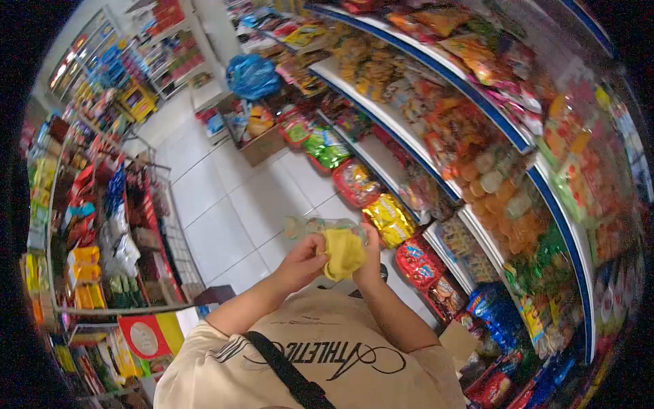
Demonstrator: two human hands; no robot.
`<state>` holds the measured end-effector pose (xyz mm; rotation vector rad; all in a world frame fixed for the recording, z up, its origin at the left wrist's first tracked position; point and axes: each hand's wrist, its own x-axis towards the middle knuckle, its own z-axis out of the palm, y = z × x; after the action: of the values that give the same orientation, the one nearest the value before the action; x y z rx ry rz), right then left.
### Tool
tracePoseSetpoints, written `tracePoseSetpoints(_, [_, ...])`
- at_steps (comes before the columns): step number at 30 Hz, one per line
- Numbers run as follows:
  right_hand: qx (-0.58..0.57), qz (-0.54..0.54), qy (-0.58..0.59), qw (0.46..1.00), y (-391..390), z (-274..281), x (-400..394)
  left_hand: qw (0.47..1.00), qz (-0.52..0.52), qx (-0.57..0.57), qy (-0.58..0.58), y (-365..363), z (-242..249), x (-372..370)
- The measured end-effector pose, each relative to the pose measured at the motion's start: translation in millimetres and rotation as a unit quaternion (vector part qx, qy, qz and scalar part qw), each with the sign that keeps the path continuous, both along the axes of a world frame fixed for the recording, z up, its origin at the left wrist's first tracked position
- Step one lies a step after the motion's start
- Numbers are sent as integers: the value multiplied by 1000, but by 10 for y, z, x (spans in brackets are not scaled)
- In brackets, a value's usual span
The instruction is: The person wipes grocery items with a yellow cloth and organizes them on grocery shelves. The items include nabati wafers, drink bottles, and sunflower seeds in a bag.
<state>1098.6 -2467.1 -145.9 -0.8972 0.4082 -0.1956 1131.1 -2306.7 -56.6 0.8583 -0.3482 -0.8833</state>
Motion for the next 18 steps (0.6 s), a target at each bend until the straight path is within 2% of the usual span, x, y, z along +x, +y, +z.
tracePoseSetpoints(1, [106,-13,-3,994,-95,3,-9,1000,15,-2,-14,-36,37,39])
tracePoseSetpoints(3, [132,-66,-2,989,-288,93,-90,998,46,-8,-39,-29,155,124])
tracePoseSetpoints(5, [198,-171,41,964,-520,273,-167,996,78,-7,-34,125,81,224])
tracePoseSetpoints(7, [287,-261,-4,922,-905,204,-167,994,95,4,-49,322,-3,321])
tracePoseSetpoints(8, [302,-306,-53,901,-1098,179,-148,992,123,37,-19,391,-11,323])
tracePoseSetpoints(10, [212,-376,-86,898,-1425,416,-90,977,182,100,40,481,-18,290])
tracePoseSetpoints(11, [194,-386,-117,894,-1620,465,-61,976,194,89,46,493,-69,267])
tracePoseSetpoints(14, [193,-454,-152,857,-2165,653,88,967,239,51,67,412,-184,217])
tracePoseSetpoints(18, [194,-498,-187,824,-2793,700,304,967,243,41,72,39,-32,242])
